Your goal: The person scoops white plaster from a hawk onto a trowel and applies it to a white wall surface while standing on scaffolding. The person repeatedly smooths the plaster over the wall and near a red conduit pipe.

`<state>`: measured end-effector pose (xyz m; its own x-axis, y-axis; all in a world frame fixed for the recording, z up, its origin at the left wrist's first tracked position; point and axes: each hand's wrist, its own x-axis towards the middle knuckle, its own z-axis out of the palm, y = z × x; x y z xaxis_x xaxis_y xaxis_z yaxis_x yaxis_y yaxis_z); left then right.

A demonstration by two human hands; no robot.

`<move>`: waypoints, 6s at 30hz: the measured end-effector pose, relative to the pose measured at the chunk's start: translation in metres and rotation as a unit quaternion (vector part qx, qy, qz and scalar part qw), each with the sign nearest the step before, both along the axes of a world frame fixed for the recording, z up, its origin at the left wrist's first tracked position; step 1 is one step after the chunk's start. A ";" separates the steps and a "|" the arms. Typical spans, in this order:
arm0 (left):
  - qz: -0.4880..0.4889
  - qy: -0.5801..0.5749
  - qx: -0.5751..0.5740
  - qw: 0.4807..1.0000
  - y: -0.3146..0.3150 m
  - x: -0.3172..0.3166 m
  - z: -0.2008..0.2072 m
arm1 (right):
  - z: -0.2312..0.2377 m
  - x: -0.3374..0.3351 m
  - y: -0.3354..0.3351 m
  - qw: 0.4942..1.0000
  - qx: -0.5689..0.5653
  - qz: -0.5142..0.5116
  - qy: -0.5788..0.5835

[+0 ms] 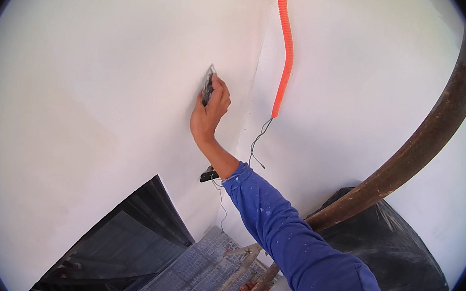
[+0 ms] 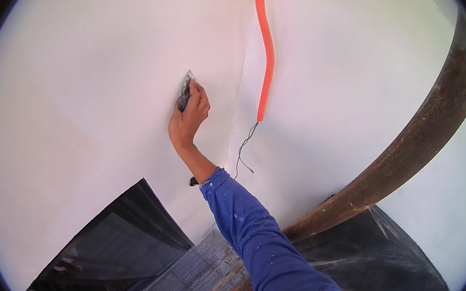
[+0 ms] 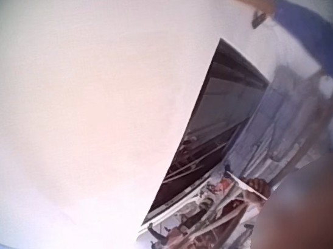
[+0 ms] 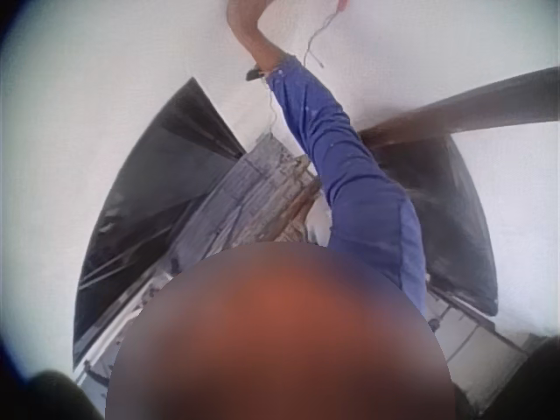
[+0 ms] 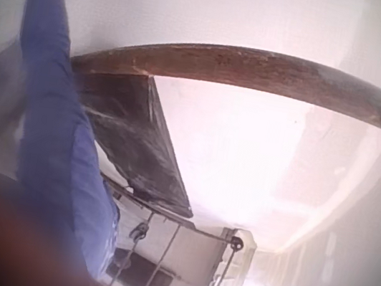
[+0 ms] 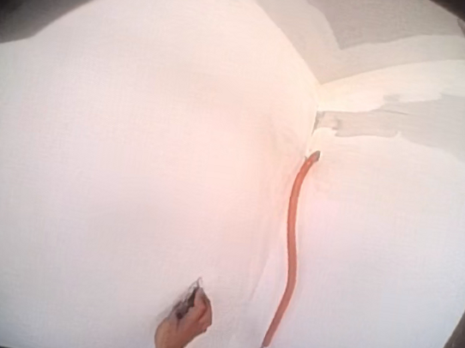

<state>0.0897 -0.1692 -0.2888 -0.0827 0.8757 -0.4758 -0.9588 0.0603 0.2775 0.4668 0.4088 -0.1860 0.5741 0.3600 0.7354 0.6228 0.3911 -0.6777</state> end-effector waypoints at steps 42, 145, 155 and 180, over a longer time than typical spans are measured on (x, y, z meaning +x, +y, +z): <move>0.087 0.089 0.142 0.982 0.027 0.023 0.029 | -0.160 -0.072 -0.034 0.777 -0.351 -0.019 0.522; 0.986 -0.097 0.005 0.137 -0.742 0.802 0.464 | 0.225 -0.098 -1.080 -0.025 -0.119 0.682 -0.721; 0.993 0.000 0.007 0.116 -0.950 0.827 0.518 | 0.229 -0.099 -1.377 -0.150 -0.030 0.624 -0.766; 0.953 0.188 -0.173 -0.165 -1.630 0.888 0.769 | 0.699 0.136 -2.164 -0.305 0.251 0.832 -0.388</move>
<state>0.9779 -1.7994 0.4797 0.4783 -0.8778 -0.0275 0.7550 0.3950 0.5234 0.6028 -1.7551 0.5134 0.2002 -0.9506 0.2370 -0.7498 -0.3044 -0.5874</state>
